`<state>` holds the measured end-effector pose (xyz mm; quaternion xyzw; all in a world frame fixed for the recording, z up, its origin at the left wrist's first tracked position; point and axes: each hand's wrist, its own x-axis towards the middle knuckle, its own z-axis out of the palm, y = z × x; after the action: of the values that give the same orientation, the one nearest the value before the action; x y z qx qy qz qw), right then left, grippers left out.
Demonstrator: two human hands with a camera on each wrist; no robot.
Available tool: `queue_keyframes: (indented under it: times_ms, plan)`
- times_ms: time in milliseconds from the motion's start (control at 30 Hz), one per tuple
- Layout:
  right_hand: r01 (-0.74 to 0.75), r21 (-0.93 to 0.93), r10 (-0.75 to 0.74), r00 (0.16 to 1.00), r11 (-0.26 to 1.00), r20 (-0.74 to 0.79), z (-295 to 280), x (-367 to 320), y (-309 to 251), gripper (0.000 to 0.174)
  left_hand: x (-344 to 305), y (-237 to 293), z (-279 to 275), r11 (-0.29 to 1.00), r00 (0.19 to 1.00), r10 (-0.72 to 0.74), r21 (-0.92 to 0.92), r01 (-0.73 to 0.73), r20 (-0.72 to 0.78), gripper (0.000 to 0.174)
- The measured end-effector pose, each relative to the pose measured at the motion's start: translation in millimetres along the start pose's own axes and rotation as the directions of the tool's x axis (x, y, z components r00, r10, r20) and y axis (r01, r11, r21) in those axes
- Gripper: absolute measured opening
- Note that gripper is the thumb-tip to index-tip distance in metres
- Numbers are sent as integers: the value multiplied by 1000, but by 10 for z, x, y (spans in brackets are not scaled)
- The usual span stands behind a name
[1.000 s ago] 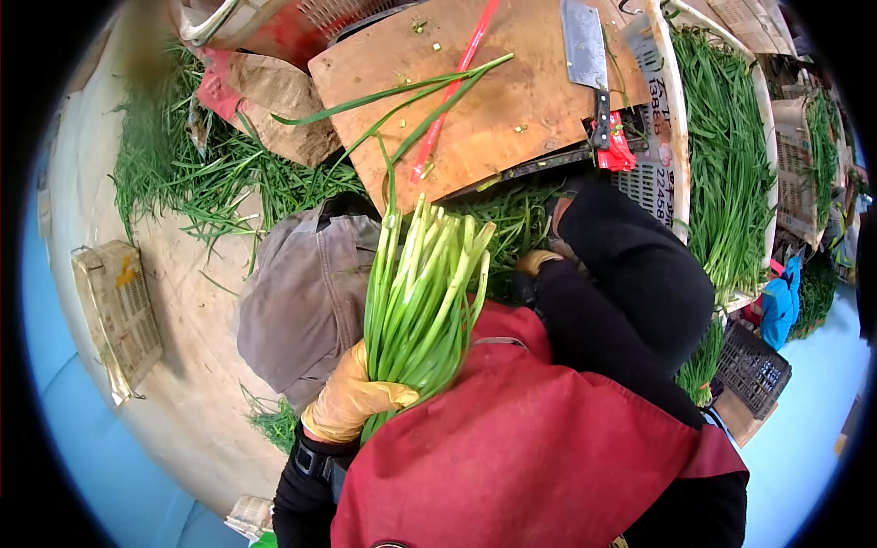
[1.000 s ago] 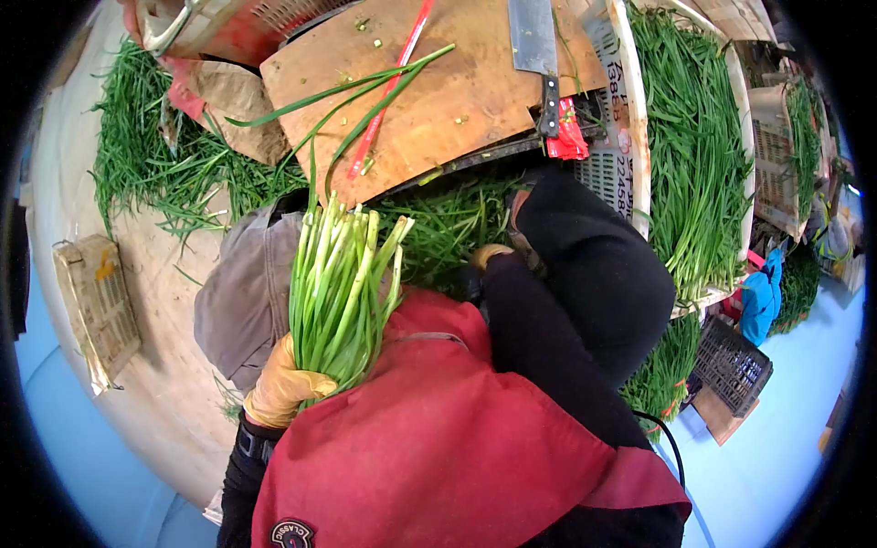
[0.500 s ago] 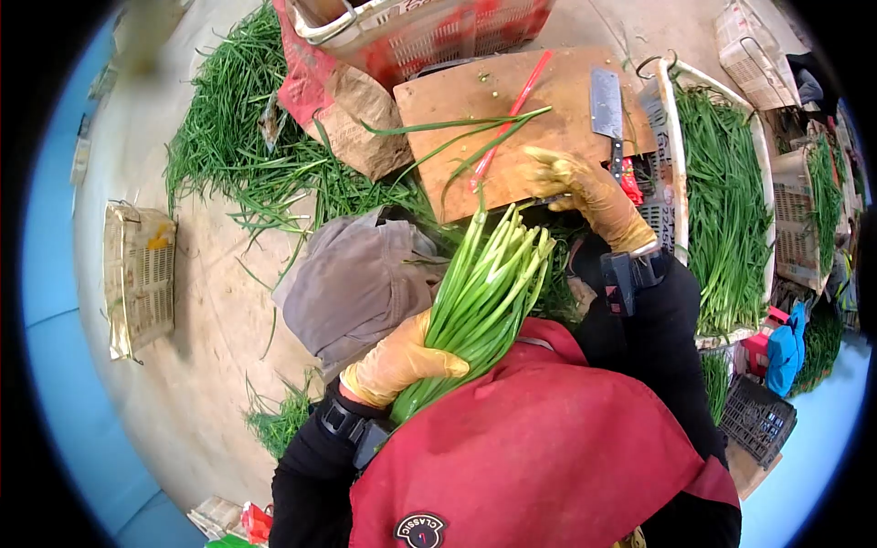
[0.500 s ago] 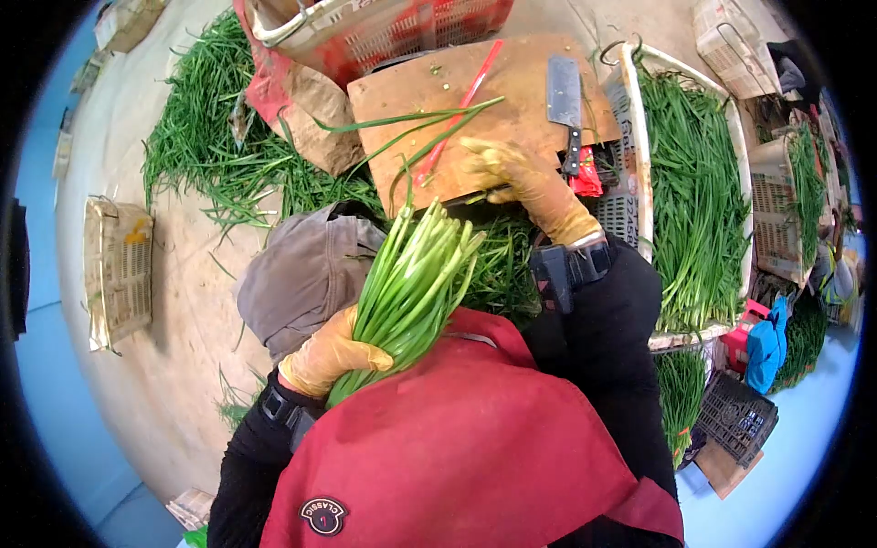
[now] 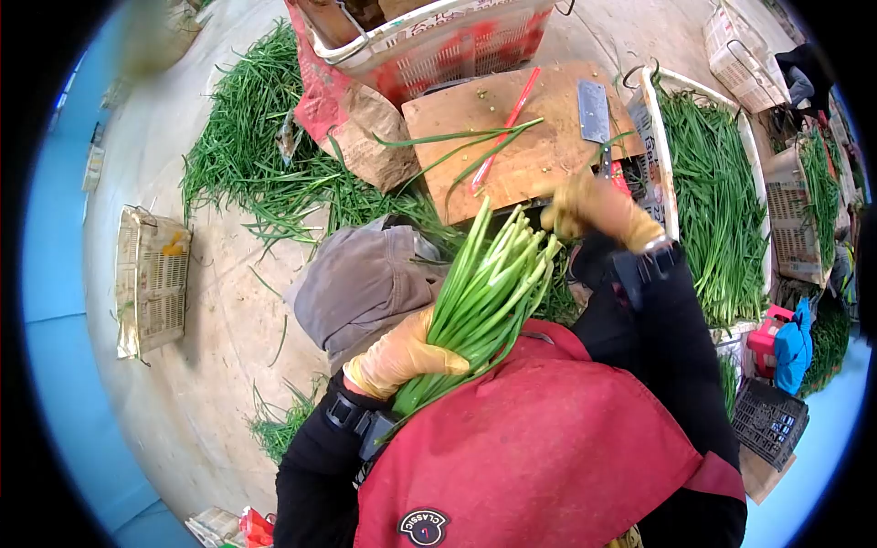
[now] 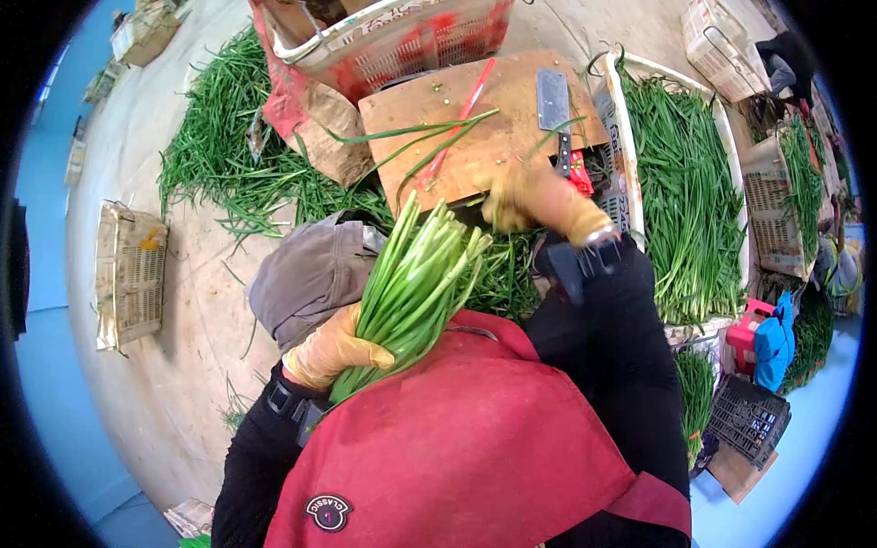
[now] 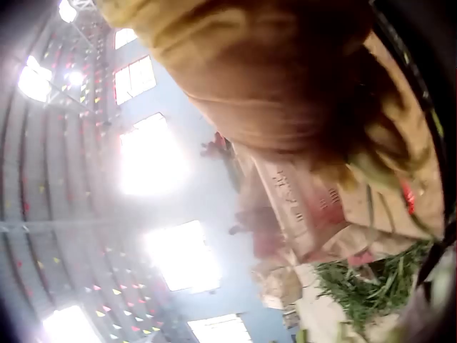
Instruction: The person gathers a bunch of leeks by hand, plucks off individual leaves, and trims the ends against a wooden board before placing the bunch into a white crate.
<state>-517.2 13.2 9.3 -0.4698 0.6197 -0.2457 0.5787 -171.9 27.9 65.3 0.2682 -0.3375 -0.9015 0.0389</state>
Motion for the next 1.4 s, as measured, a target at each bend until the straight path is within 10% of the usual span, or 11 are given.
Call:
queue_keyframes:
  times_ms: [67, 200, 600, 933, 967, 1167, 1400]
  plan:
    - [-21, -226, 68, 976, 974, 205, 84, -268, 97, 56, -5, 2, -21, 1000, 1000, 13, -26, -14, -20, 80]
    - [-196, 423, 20, 922, 885, 386, 374, -499, 271, 57, -5, 6, -52, 986, 1000, 15, -166, -11, 24, 74]
    - [199, 958, -390, 915, 206, -106, 1170, -223, -236, 71, 203, 113, 214, 963, 993, 50, 268, -20, -107, 48]
    - [552, 689, -340, 834, 471, -435, 766, -381, -338, 41, 58, 286, 153, 970, 991, -125, 217, 112, 49, 64]
    - [525, 825, -147, 851, 208, -504, 703, -352, -277, 34, -33, 340, 153, 959, 990, -140, 251, 129, 25, 62]
    - [763, 588, -157, 637, 267, -755, -103, -651, 54, 34, -621, 416, -159, 886, 947, -273, 339, 316, -170, 35]
    - [870, 355, -187, 434, 342, -881, -607, -1130, 114, 34, -1094, 618, -352, 747, 832, 225, 638, 187, -507, 47]
